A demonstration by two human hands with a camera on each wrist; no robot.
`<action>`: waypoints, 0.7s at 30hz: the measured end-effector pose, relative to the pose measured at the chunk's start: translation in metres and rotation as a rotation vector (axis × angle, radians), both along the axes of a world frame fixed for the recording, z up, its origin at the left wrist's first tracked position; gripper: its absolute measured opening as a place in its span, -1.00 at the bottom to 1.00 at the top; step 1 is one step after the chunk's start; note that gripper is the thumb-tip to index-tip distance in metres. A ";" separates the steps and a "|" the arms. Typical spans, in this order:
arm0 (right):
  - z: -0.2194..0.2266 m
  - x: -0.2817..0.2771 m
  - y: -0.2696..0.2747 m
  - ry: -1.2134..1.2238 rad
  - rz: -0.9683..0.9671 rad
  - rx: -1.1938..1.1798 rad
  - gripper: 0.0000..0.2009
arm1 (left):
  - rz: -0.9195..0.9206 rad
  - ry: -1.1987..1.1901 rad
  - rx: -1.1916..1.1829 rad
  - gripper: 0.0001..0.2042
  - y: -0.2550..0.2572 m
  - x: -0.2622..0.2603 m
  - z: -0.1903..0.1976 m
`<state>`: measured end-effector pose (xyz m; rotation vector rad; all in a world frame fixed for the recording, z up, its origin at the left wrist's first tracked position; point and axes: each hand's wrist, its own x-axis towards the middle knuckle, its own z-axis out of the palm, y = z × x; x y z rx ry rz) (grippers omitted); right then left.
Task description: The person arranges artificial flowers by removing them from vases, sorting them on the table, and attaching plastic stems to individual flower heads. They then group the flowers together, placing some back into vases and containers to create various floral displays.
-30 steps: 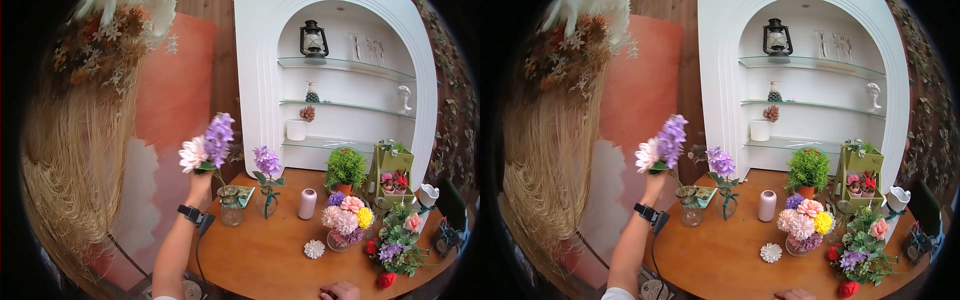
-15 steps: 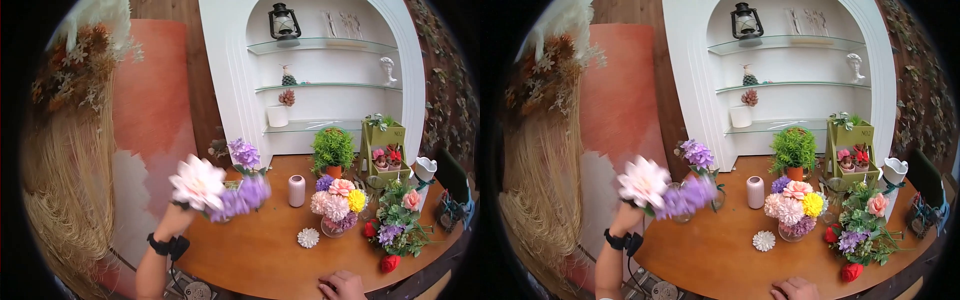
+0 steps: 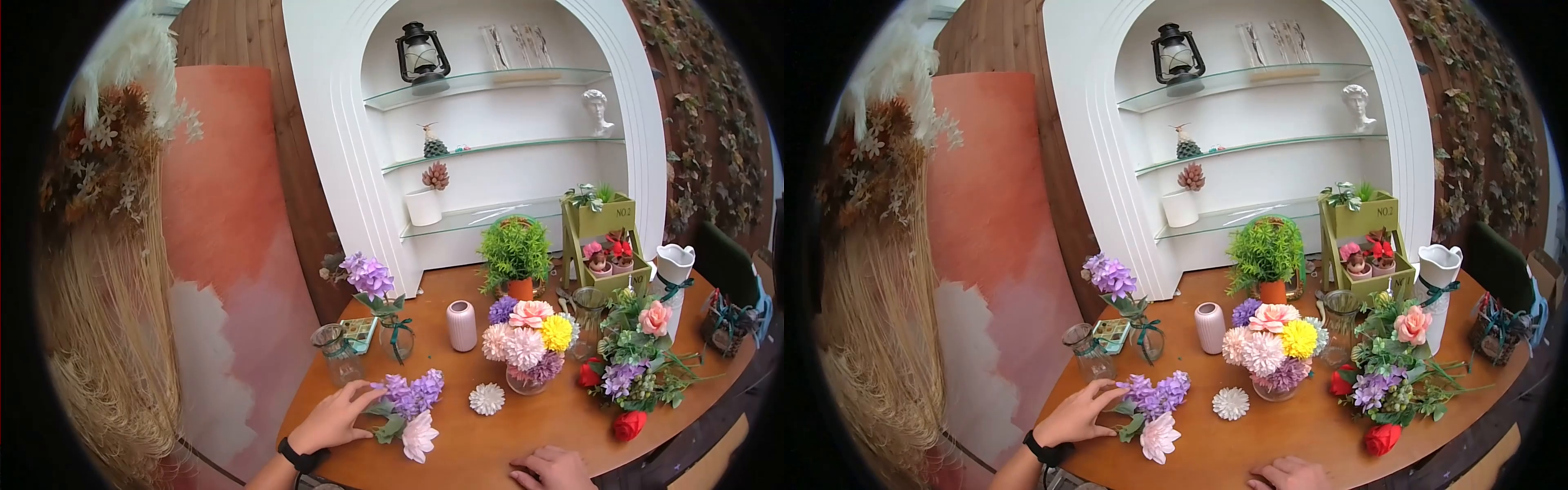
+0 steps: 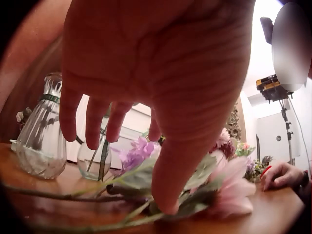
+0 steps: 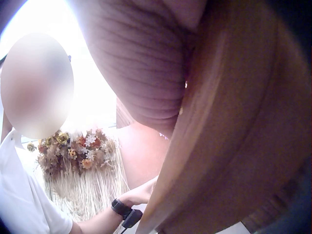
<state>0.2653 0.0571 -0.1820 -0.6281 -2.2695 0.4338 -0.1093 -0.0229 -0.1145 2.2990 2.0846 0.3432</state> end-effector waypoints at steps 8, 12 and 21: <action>0.000 0.001 0.000 -0.008 -0.001 0.008 -0.87 | 0.083 -0.008 0.395 -0.44 0.042 0.009 0.040; -0.002 0.003 0.001 -0.017 -0.002 0.013 -0.88 | 0.148 0.081 0.667 -0.30 0.078 0.011 0.069; -0.001 0.004 0.001 0.020 0.014 -0.003 -0.88 | 0.284 -0.007 0.498 -0.39 0.137 -0.031 0.100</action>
